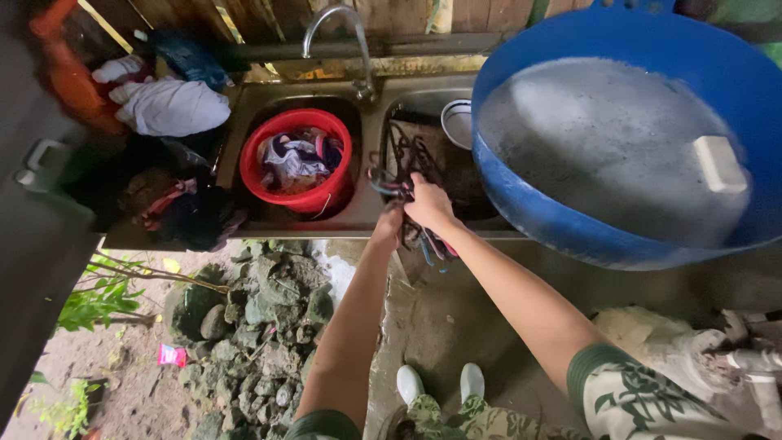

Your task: The person sorts hangers, washes a purple shirt and a white t-shirt by hand in a basin with soapy water, wrings them out, and places them on hangers.

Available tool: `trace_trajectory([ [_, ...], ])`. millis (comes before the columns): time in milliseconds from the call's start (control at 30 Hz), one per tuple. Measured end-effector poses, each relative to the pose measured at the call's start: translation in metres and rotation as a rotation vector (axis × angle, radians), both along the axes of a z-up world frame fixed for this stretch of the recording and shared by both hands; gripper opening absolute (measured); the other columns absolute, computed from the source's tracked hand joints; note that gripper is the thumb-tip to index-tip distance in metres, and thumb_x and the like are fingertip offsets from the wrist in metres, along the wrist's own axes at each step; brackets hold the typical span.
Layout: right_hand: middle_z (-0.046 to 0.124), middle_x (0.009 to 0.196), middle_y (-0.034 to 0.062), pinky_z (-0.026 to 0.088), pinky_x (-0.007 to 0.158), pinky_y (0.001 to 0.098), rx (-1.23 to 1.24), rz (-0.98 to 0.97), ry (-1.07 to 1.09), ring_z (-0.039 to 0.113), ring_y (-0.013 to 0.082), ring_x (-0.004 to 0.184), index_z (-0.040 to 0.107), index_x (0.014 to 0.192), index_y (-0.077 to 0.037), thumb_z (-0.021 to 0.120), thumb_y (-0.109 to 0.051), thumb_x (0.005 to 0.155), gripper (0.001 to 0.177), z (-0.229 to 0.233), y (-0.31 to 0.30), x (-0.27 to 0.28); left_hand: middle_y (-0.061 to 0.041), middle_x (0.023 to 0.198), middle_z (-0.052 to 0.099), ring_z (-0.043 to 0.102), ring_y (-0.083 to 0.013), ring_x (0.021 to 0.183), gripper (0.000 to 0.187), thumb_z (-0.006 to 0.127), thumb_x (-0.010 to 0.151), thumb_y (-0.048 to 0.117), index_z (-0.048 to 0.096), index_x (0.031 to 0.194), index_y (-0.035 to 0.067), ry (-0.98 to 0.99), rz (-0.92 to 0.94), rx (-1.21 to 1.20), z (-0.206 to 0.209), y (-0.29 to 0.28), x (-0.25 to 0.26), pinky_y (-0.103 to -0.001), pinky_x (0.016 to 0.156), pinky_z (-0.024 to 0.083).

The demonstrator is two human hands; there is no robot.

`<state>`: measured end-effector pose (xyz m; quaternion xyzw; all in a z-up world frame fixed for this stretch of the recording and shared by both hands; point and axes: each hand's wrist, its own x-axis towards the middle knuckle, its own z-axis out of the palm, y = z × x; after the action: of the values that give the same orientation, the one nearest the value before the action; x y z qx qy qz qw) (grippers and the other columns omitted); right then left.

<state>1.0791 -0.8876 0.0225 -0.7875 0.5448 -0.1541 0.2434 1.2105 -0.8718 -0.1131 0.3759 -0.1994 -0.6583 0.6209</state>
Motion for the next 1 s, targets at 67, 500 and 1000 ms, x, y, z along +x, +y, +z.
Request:
trace_trajectory([
  [67, 0.072, 0.107, 0.0253, 0.054, 0.091, 0.0493, -0.030, 0.001, -0.102, 0.069, 0.0430, 0.103, 0.050, 0.140, -0.006, 0.074, -0.018, 0.077, 0.069, 0.006, -0.006, -0.004, 0.000, 0.094, 0.068, 0.063, -0.0133, 0.084, 0.018, 0.055, 0.100, 0.025, 0.064, 0.107, 0.012, -0.110, 0.047, -0.010, 0.016, -0.008, -0.002, -0.032, 0.073, 0.054],
  [500, 0.071, 0.103, 0.0076, 0.056, 0.083, 0.0380, 0.859, -0.125, -1.529, 0.070, 0.0215, 0.093, 0.067, 0.115, -0.007, 0.061, -0.012, 0.097, 0.020, -0.060, -0.019, -0.001, -0.023, 0.100, 0.077, 0.075, -0.0345, 0.093, 0.040, 0.068, 0.097, 0.032, 0.065, 0.123, 0.001, -1.287, 0.149, -0.191, 0.092, -0.010, 0.008, -0.038, 0.080, 0.056],
  [1000, 0.062, 0.074, 0.0083, 0.045, 0.055, 0.0402, 0.846, -0.387, -1.130, 0.058, 0.0201, 0.061, 0.068, 0.085, 0.001, 0.065, -0.017, 0.093, 0.020, -0.154, -0.046, -0.011, -0.016, 0.129, 0.068, 0.066, -0.0349, 0.120, 0.064, 0.062, 0.089, 0.027, 0.044, 0.148, 0.010, -1.787, -0.371, 0.321, 0.065, 0.000, -0.048, -0.069, 0.115, 0.020],
])
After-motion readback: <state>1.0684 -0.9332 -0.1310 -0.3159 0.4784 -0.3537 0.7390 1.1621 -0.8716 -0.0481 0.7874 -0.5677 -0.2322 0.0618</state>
